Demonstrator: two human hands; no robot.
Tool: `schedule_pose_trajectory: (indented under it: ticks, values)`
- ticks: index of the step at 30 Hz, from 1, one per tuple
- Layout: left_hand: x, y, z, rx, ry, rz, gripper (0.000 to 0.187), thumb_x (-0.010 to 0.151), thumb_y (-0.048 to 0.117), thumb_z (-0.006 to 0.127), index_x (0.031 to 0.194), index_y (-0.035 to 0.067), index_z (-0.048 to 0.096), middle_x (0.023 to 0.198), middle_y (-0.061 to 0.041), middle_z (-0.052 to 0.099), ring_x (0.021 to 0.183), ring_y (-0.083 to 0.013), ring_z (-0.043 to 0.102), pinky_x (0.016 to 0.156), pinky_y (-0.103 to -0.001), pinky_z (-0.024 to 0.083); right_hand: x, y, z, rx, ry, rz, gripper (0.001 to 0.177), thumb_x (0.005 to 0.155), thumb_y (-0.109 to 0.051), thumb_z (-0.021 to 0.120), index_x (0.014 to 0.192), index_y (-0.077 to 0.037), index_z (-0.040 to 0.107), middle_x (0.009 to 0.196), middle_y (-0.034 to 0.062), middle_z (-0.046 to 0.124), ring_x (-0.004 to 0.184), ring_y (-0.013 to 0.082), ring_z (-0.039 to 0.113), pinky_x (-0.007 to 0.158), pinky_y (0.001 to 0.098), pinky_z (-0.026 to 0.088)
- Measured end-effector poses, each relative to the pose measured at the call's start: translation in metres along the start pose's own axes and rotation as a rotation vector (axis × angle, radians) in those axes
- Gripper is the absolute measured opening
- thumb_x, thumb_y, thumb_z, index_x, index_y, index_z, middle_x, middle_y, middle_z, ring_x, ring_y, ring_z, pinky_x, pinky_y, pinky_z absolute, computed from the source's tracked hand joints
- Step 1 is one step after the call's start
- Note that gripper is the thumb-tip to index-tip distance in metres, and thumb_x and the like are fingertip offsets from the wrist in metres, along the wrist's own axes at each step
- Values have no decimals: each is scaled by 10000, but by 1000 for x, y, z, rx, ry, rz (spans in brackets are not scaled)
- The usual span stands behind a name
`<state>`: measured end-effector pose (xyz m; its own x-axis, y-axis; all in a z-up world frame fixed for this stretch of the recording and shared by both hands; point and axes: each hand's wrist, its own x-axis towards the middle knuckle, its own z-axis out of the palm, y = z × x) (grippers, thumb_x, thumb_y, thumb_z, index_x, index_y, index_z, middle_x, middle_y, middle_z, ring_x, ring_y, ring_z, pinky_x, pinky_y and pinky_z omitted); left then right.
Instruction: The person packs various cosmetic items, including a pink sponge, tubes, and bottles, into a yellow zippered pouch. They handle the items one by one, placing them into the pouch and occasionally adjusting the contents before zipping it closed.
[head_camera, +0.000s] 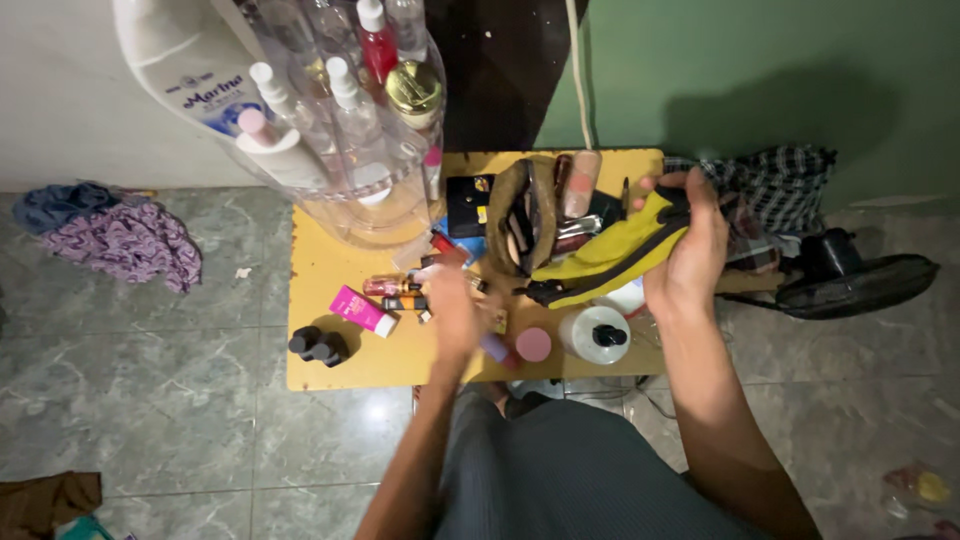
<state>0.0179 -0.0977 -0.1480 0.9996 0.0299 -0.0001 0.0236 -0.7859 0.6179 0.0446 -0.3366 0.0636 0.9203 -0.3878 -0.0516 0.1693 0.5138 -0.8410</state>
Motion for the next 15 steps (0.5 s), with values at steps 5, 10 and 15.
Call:
schedule_pose_trajectory:
  ticks: [5,10,15]
  values:
    - [-68,4,83,176,-343,246,1018,577,413,911,1417,57,458,1368,-203,513,1326,-415,421,1119,-568,296,-7,3,-5,-21,-8,29,278,1081,-296,593,997,-33,632,991,135,704,866,223,640,816,357,531]
    - [-70,-13,127,270,-218,309,759,692,344,866,1331,104,534,1377,-178,534,1318,-371,463,1103,-565,334,-16,1,-7,-23,-18,68,263,1062,-294,600,993,-43,638,998,127,707,880,214,642,825,355,530]
    - [-46,10,61,-148,-210,-13,701,708,215,886,1247,58,466,1275,-213,548,1210,-390,519,1033,-529,437,-21,-3,-8,-6,-24,87,257,1073,-294,594,1001,-51,636,1002,125,703,888,214,640,833,358,523]
